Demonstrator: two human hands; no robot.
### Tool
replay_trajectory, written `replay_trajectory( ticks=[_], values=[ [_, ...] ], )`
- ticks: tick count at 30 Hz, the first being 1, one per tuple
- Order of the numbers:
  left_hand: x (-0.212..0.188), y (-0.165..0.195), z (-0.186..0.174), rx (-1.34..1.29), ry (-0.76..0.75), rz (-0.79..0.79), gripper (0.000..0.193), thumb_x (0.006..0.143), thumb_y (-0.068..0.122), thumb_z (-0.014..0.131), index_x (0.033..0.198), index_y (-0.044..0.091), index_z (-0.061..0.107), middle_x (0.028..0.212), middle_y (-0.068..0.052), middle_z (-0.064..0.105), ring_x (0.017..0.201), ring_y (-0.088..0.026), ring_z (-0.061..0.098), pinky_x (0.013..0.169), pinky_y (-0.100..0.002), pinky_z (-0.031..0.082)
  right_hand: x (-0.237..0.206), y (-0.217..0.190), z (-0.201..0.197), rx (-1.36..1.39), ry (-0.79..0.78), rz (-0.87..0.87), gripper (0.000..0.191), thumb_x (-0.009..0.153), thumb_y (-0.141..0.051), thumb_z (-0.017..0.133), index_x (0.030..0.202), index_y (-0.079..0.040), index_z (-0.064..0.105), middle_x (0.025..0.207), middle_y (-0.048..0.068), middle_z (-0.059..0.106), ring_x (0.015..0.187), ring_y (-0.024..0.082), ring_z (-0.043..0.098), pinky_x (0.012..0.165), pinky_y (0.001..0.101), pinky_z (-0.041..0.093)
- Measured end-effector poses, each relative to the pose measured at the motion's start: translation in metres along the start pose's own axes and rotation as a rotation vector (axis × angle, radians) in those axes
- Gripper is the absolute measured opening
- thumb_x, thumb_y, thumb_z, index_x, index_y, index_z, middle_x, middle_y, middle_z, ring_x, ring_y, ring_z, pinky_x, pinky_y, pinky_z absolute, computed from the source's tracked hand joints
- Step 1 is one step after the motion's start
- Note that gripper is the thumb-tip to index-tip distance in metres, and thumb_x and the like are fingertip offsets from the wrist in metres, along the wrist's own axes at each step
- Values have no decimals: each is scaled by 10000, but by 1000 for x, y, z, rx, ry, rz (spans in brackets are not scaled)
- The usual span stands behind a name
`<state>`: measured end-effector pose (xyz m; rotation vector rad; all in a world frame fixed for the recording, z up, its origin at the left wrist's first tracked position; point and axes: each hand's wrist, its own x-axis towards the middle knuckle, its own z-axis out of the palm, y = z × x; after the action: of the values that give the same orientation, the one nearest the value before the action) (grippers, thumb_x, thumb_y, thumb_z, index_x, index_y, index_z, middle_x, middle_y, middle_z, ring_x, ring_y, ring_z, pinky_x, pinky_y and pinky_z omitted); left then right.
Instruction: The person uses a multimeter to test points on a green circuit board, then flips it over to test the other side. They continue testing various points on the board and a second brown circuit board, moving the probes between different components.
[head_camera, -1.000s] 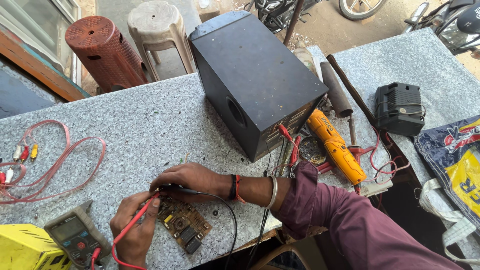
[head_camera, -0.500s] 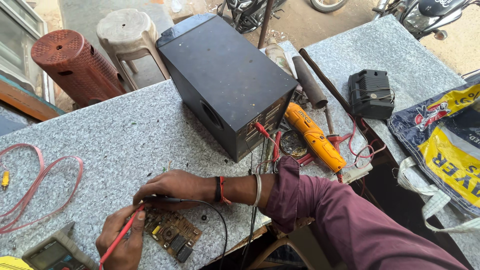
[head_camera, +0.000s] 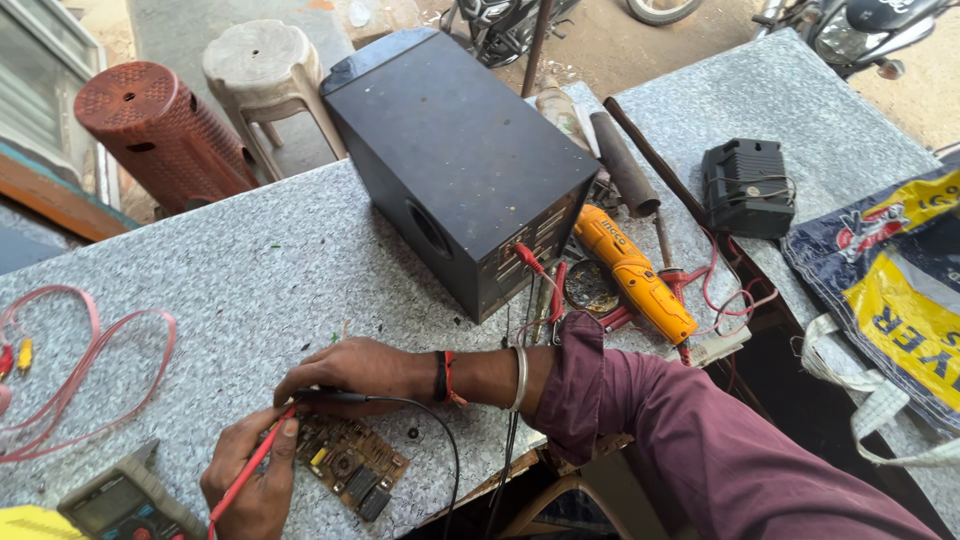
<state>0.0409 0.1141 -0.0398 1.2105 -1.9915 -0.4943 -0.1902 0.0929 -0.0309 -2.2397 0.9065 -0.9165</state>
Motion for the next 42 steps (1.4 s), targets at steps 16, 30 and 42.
replay_trajectory(
  ticks=[16, 30, 42],
  values=[
    [-2, -8, 3, 11, -4, 1, 255, 932, 213, 749, 1143, 69, 744, 1080, -149, 740, 977, -271, 729, 854, -380, 565, -2, -1, 1, 0, 16, -11, 318, 992, -228, 666, 1300, -163, 623, 1184, 57, 739, 1076, 248, 745, 911, 382, 619],
    [-1, -6, 2, 17, -3, 1, 247, 926, 209, 751, 1133, 75, 748, 1068, -141, 741, 966, -274, 728, 842, -371, 562, -1, 4, 4, -1, 19, -10, 318, 992, -237, 671, 1299, -167, 628, 1180, 47, 745, 1069, 239, 755, 911, 370, 624],
    [-2, -9, 3, 15, -9, 27, 258, 936, 199, 740, 1158, 69, 747, 1073, -150, 744, 1006, -278, 736, 888, -377, 564, -3, -1, 0, 16, 19, -28, 334, 987, -222, 666, 1310, -159, 610, 1211, 56, 738, 1110, 254, 746, 927, 388, 619]
  ],
)
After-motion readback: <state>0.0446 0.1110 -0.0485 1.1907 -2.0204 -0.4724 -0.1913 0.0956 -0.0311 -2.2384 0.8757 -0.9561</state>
